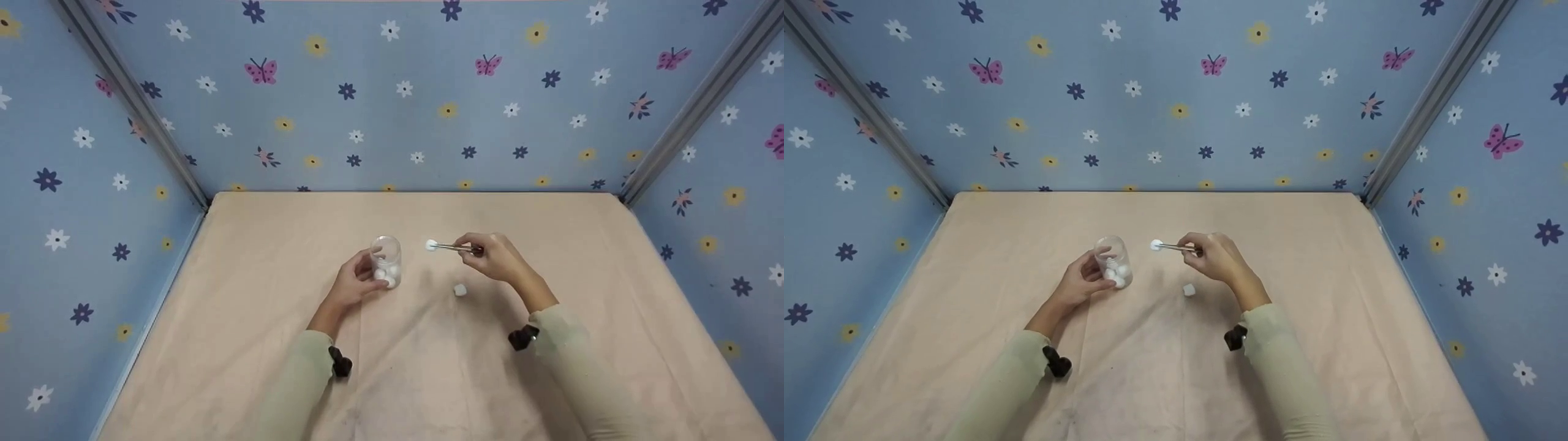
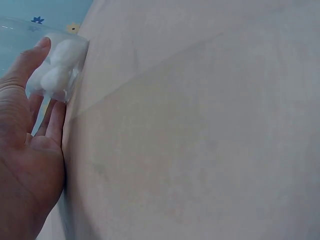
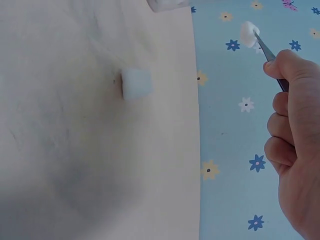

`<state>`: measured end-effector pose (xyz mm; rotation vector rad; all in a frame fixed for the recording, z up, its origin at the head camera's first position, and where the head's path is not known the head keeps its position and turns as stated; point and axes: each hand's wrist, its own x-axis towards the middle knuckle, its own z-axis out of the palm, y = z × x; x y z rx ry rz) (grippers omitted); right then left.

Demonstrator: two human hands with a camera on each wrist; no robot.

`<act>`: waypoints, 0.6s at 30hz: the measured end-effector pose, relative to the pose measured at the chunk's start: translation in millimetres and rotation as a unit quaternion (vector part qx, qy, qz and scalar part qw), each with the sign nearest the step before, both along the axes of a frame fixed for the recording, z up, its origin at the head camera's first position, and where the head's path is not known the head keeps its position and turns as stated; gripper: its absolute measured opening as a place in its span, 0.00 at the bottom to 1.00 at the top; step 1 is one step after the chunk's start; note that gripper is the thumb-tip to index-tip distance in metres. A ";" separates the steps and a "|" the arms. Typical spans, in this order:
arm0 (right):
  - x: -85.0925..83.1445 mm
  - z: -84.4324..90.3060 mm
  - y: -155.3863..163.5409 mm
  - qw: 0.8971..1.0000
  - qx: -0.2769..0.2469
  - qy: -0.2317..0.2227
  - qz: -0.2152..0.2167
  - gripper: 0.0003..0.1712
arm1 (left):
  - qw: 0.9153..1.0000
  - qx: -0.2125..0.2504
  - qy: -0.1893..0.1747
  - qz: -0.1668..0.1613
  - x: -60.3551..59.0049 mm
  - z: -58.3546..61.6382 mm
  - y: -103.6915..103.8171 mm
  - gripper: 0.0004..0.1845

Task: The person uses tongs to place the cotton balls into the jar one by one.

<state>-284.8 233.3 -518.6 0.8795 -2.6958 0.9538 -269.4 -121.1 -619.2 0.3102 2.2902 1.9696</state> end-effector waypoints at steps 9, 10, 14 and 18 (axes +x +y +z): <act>-2.1 7.4 -3.1 1.000 0.005 -0.001 -0.001 0.12 | 1.000 0.005 0.004 -0.007 0.5 0.9 -0.6 0.44; -2.3 8.0 -3.5 1.000 0.004 -0.001 -0.001 0.12 | 1.000 0.006 0.005 -0.008 0.6 0.9 -0.8 0.44; -3.2 9.7 -5.4 1.000 -0.001 -0.003 0.005 0.12 | 1.000 0.008 0.005 -0.006 0.9 1.3 -0.8 0.44; -4.3 11.0 -7.2 1.000 -0.008 -0.005 0.011 0.12 | 1.000 0.007 -0.001 -0.002 1.5 1.2 -0.3 0.44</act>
